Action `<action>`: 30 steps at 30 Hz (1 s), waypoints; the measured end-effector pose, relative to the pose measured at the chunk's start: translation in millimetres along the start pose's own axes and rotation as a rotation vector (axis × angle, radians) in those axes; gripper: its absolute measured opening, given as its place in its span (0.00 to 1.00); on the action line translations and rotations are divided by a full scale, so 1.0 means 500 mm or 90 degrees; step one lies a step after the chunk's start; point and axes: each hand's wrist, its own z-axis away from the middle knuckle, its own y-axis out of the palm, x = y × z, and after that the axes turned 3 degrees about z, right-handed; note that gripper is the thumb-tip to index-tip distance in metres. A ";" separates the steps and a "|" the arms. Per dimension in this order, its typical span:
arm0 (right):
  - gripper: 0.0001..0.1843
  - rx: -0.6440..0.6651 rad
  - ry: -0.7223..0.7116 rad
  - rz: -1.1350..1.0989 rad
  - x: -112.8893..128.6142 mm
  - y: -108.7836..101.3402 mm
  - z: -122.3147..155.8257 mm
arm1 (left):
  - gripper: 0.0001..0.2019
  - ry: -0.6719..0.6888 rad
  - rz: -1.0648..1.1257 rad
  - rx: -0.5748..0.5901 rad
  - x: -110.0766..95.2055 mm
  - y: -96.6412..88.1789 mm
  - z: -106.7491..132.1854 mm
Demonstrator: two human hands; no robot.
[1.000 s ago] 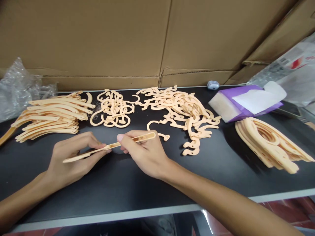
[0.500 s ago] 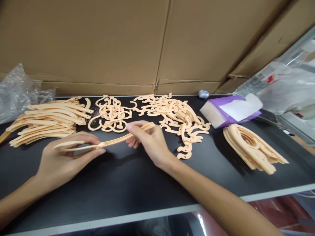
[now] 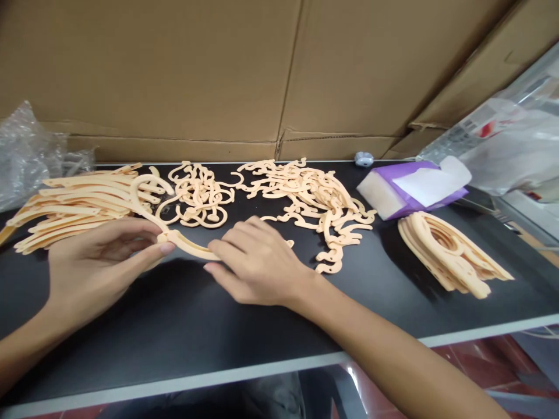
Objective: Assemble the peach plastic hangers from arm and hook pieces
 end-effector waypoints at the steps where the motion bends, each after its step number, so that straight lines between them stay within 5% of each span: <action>1: 0.12 0.021 -0.024 0.025 0.002 0.004 0.002 | 0.08 -0.010 -0.012 0.003 0.002 0.000 0.001; 5: 0.15 0.060 -0.014 0.058 0.004 0.004 0.005 | 0.07 0.007 -0.051 0.016 0.006 -0.002 0.003; 21: 0.17 0.126 0.105 0.098 0.006 0.014 0.009 | 0.11 0.312 -0.293 0.096 0.023 -0.002 0.009; 30: 0.13 0.080 0.145 -0.005 0.012 0.027 0.012 | 0.11 0.305 -0.302 0.144 0.036 0.001 0.010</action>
